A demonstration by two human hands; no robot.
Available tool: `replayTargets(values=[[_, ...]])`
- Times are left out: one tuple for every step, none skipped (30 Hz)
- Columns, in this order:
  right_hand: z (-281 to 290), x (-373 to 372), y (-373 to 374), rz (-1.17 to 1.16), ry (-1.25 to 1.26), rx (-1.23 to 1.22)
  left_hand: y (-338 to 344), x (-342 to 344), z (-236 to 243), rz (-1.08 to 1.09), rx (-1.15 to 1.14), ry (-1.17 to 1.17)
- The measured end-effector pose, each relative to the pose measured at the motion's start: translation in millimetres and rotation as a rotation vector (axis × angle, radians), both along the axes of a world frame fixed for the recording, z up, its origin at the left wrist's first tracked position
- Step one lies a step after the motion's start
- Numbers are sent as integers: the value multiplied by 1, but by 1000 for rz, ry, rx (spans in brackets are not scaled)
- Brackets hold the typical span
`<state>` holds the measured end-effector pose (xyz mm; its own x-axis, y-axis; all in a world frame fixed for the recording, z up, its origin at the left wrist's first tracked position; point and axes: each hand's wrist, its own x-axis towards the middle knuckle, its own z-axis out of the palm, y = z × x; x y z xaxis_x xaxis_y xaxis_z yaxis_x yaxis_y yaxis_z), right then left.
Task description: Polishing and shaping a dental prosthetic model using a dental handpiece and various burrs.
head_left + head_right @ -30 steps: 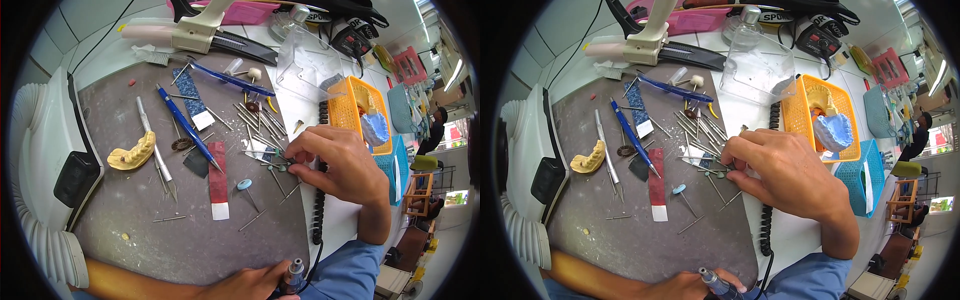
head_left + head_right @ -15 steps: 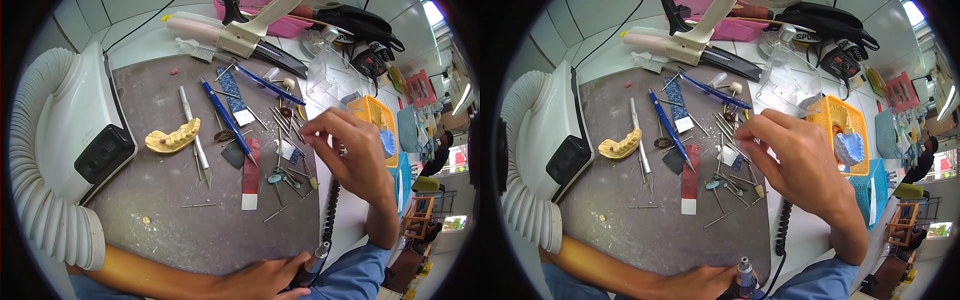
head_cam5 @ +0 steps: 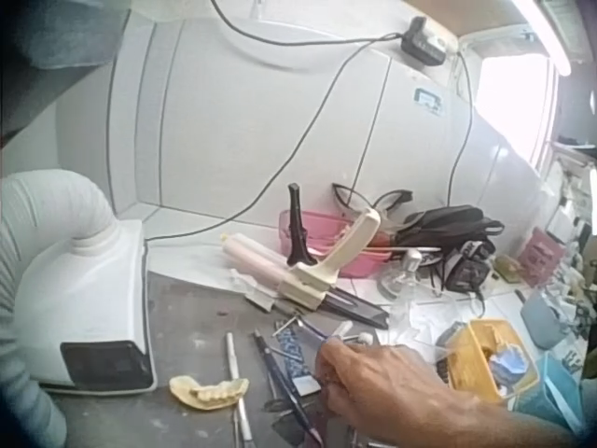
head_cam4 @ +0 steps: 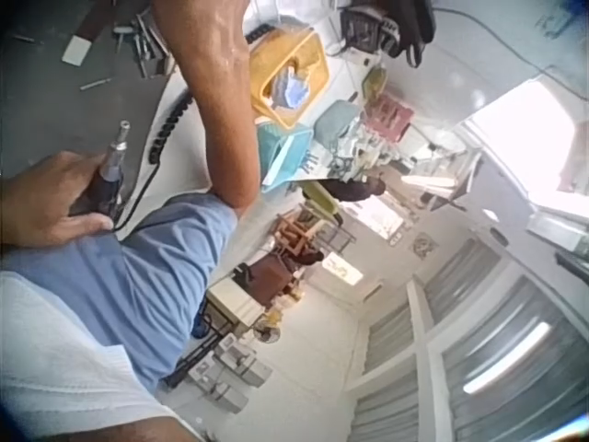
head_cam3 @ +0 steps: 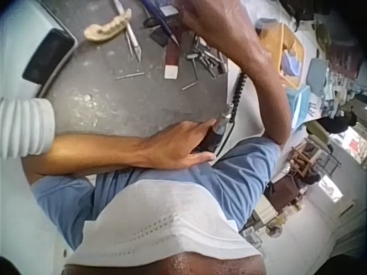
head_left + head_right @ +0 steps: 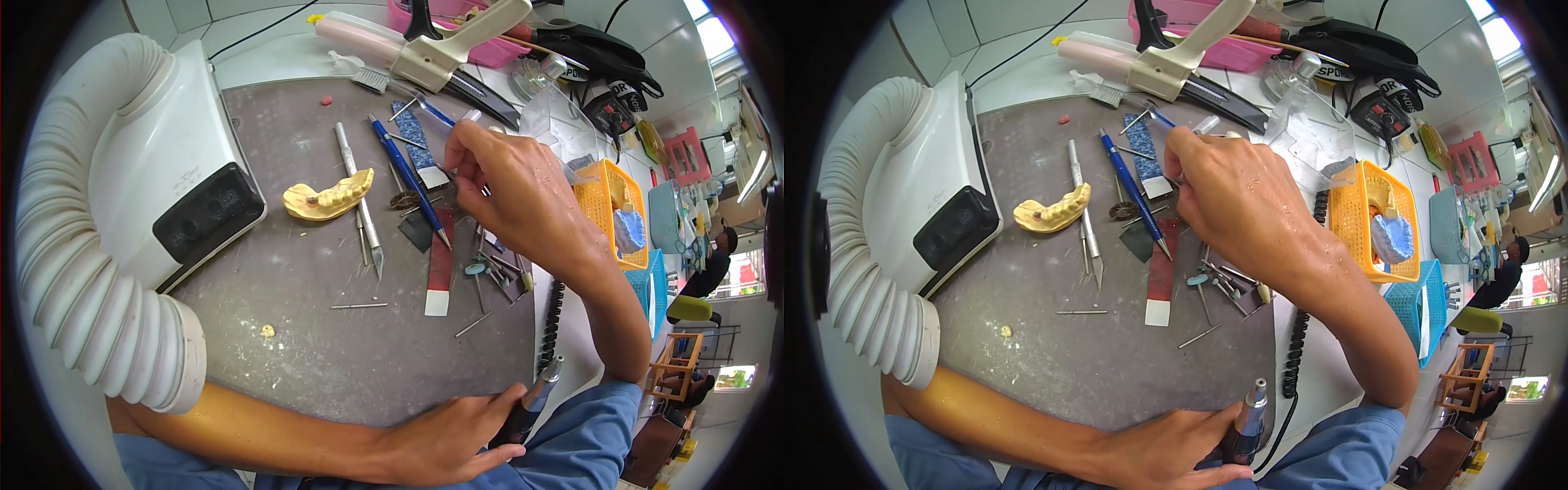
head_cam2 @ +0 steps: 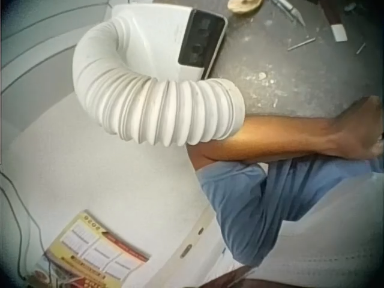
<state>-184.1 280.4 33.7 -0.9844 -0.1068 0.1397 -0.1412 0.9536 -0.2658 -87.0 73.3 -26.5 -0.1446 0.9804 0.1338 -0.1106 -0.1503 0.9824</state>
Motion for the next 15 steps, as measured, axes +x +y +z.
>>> replayTargets(values=[[3,1,0,3,2,2,1,-1,1,0,19,-8],[6,1,1,-11,-11,-22,2,-2,2,0,40,-16],[9,0,1,-25,-24,-46,2,-2,3,3,44,-14],[10,1,2,-26,-20,-40,2,-2,4,-17,15,-4],[10,2,3,-5,-31,-75,3,-2,6,-36,-15,5],[9,2,5,18,-42,-111,3,-3,9,-36,-8,10],[6,0,6,18,-36,-108,3,-7,12,-60,-27,-8],[2,-3,6,9,-27,-19,3,-10,13,-84,-46,-26],[1,-5,6,-1,-18,69,3,-11,14,-83,-44,-20],[4,-7,4,0,-14,72,3,-13,15,-79,-48,-19],[7,-8,2,-27,-35,42,3,-13,16,-75,-52,-19],[10,-9,0,-54,-56,11,2,-13,16,-73,-50,-16],[13,-8,-1,-52,-53,17,3,-12,16,-64,-34,-35],[17,-6,0,-86,-68,-30,4,-12,15,-55,-18,-55],[19,-4,1,-120,-84,-77,4,-11,14,-53,-12,-54]])
